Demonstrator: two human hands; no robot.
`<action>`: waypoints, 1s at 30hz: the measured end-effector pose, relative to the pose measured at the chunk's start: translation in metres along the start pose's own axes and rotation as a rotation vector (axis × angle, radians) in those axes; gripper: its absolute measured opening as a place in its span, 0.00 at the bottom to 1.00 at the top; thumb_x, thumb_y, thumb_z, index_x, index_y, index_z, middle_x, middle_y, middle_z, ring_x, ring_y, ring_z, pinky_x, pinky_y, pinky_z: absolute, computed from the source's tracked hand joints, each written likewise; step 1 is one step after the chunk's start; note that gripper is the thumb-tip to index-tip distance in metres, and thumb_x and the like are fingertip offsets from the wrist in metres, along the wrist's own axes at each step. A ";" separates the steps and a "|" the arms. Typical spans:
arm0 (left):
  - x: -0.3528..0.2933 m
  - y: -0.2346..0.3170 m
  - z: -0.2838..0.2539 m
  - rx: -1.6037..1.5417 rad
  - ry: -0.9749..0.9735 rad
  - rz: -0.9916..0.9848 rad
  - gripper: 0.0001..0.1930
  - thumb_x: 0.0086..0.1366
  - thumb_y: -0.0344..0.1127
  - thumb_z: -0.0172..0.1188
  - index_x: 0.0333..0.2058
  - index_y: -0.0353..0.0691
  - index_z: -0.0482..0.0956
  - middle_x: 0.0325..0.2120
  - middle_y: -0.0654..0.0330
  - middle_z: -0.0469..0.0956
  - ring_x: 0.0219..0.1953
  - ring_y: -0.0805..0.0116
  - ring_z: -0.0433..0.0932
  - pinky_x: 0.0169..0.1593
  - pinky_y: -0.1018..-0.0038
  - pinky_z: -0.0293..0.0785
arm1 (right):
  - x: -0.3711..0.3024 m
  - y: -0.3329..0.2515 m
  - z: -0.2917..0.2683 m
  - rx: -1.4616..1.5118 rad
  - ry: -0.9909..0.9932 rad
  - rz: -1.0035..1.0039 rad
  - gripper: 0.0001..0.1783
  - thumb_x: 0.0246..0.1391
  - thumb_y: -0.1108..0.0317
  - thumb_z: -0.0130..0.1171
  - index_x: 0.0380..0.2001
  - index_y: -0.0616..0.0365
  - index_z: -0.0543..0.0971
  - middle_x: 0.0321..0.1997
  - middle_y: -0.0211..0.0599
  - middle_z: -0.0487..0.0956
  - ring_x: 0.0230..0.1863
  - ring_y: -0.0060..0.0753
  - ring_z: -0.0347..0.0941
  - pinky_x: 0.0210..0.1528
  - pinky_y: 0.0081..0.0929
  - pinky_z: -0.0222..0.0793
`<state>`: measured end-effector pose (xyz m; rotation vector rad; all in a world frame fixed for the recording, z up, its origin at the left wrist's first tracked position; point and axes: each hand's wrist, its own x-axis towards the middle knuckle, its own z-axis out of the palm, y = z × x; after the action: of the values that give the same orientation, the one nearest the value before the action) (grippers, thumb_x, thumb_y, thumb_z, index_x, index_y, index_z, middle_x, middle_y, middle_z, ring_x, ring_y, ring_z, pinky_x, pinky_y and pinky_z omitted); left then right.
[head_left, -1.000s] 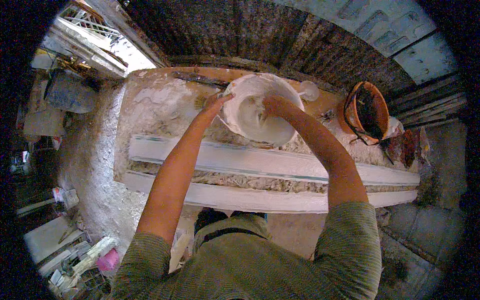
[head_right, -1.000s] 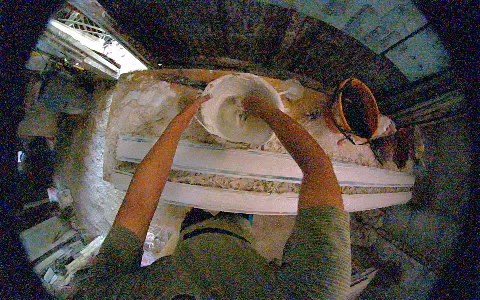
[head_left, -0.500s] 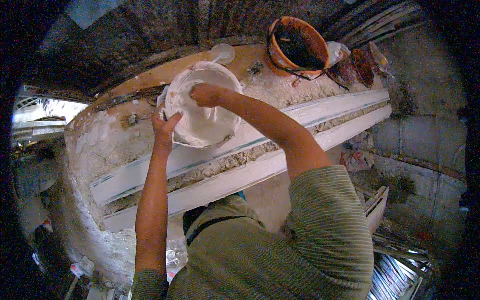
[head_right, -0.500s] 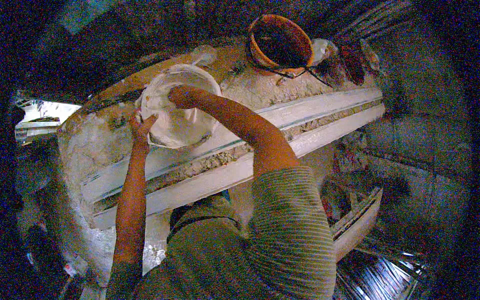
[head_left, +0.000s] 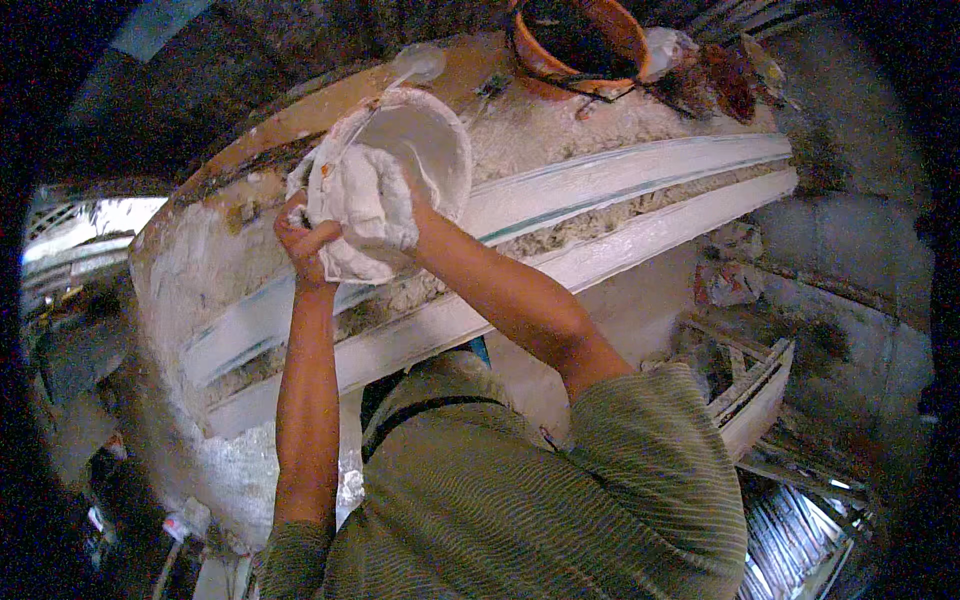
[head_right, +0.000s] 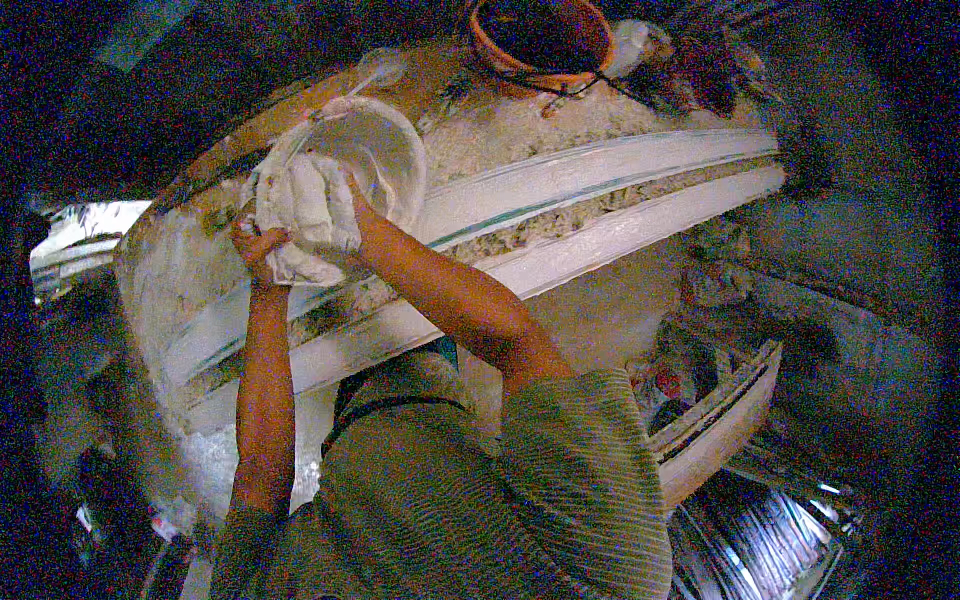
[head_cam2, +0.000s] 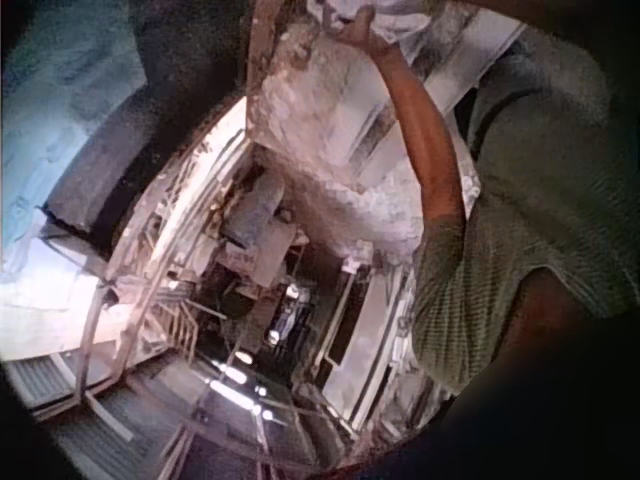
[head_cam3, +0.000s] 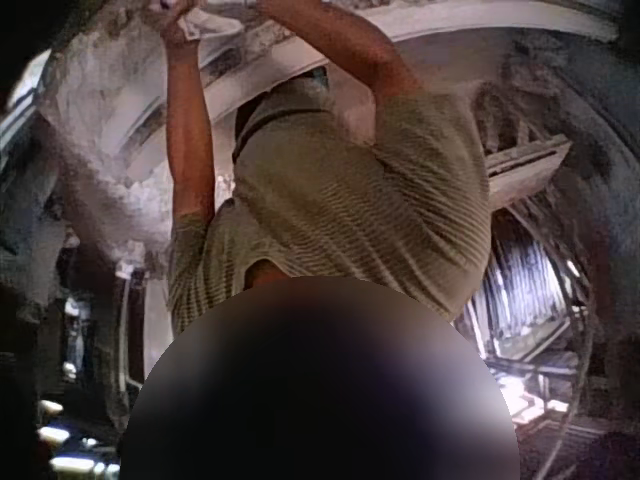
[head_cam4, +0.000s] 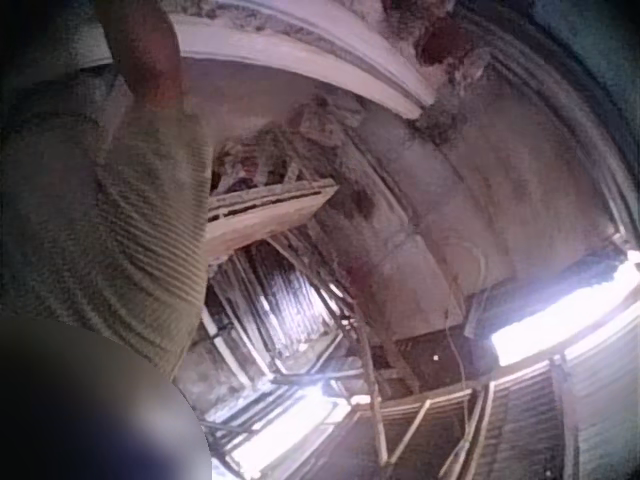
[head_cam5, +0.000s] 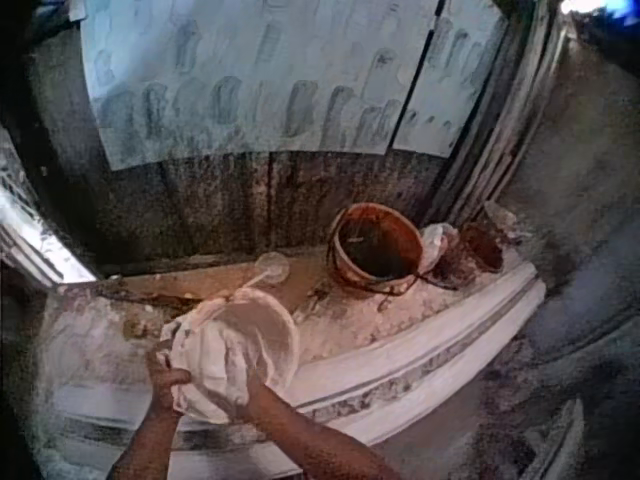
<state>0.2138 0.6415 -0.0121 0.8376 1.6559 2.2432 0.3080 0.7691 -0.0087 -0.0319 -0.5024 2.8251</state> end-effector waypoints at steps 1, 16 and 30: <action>-0.008 0.015 -0.009 -0.043 -0.001 -0.076 0.26 0.38 0.21 0.61 0.44 0.29 0.77 0.49 0.50 0.77 0.54 0.53 0.76 0.63 0.58 0.68 | -0.008 -0.005 0.010 0.067 0.068 0.049 0.23 0.65 0.55 0.48 0.58 0.55 0.73 0.57 0.40 0.78 0.57 0.40 0.75 0.61 0.43 0.73; -0.221 0.188 -0.241 0.451 0.684 0.166 0.04 0.53 0.28 0.64 0.29 0.44 0.80 0.56 0.43 0.70 0.58 0.44 0.71 0.62 0.49 0.68 | -0.123 0.049 0.139 0.174 0.415 0.454 0.19 0.67 0.60 0.45 0.54 0.59 0.74 0.49 0.45 0.80 0.46 0.46 0.80 0.45 0.49 0.82; -0.511 0.332 -0.419 0.911 1.146 0.241 0.19 0.47 0.33 0.61 0.40 0.35 0.78 0.52 0.47 0.74 0.54 0.52 0.72 0.57 0.56 0.72 | -0.122 0.234 0.001 -0.533 0.227 0.709 0.22 0.54 0.58 0.60 0.49 0.60 0.77 0.44 0.39 0.81 0.41 0.38 0.78 0.42 0.36 0.77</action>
<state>0.4393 -0.0599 0.0567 -0.3465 3.3433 2.1554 0.3644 0.5250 -0.0903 -0.7608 -1.3992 3.1576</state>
